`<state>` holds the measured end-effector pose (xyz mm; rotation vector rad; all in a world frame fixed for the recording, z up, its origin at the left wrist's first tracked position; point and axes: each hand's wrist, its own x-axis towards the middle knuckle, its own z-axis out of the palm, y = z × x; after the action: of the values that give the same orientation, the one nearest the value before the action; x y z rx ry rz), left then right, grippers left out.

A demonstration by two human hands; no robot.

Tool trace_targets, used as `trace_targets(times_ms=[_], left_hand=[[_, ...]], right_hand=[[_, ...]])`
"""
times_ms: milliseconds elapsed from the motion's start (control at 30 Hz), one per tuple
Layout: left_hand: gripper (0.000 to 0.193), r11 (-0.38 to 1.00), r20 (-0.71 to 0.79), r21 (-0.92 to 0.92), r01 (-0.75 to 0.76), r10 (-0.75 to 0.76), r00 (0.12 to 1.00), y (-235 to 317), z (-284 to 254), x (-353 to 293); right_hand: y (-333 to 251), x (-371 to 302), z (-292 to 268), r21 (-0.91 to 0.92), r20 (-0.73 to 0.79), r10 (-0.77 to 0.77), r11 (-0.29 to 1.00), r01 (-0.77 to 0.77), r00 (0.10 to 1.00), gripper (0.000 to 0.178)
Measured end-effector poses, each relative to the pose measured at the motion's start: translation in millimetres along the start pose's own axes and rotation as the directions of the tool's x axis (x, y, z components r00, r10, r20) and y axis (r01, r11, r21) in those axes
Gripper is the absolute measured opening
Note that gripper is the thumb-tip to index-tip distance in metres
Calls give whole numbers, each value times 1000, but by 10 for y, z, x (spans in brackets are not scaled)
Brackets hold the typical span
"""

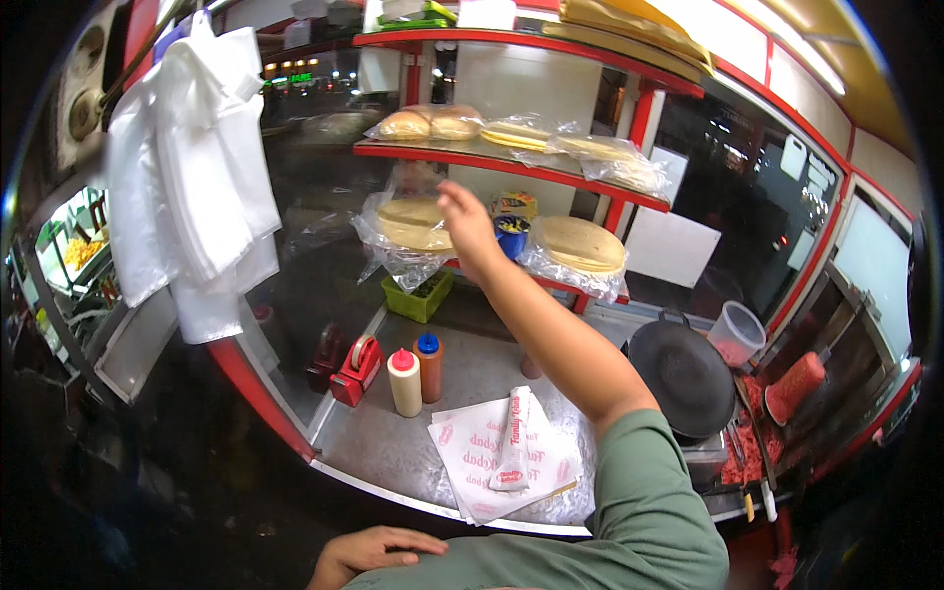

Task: The person assembles a shawarma wrap by placing cooked meat onto a flatbread, adding sauces, and folding it into paper. They then hand the wrapped food to a customer, receive payment, and return change. Finally, they retrieve a head of lettuce, tear off leaves, and chop them on a cutting board.

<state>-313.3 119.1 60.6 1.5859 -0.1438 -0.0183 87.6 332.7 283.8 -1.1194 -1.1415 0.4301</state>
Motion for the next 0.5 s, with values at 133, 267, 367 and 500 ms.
trace_targets(times_ms=[133, 267, 367, 500], left_hand=[[33, 997, -42, -71, -9, 6, 999, -134, 51, -28], [46, 913, -531, 335, -232, 386, 754, 186, -425, -175], [26, 532, -550, 826, -186, 833, -65, 826, -876, -176], [46, 451, -350, 890, 72, 775, -526, 1926, -1347, -357]], right_hand=[[-582, -1126, 320, -292, 813, -44, 832, 472, 581, 37], [-1059, -1794, 733, 80, 945, 114, 828, 555, -305, 34], [-1150, -1661, 1032, -30, 996, -32, 747, 664, 81, 28], [-1158, -1331, 1501, -32, 419, -443, 865, 500, 793, 12]])
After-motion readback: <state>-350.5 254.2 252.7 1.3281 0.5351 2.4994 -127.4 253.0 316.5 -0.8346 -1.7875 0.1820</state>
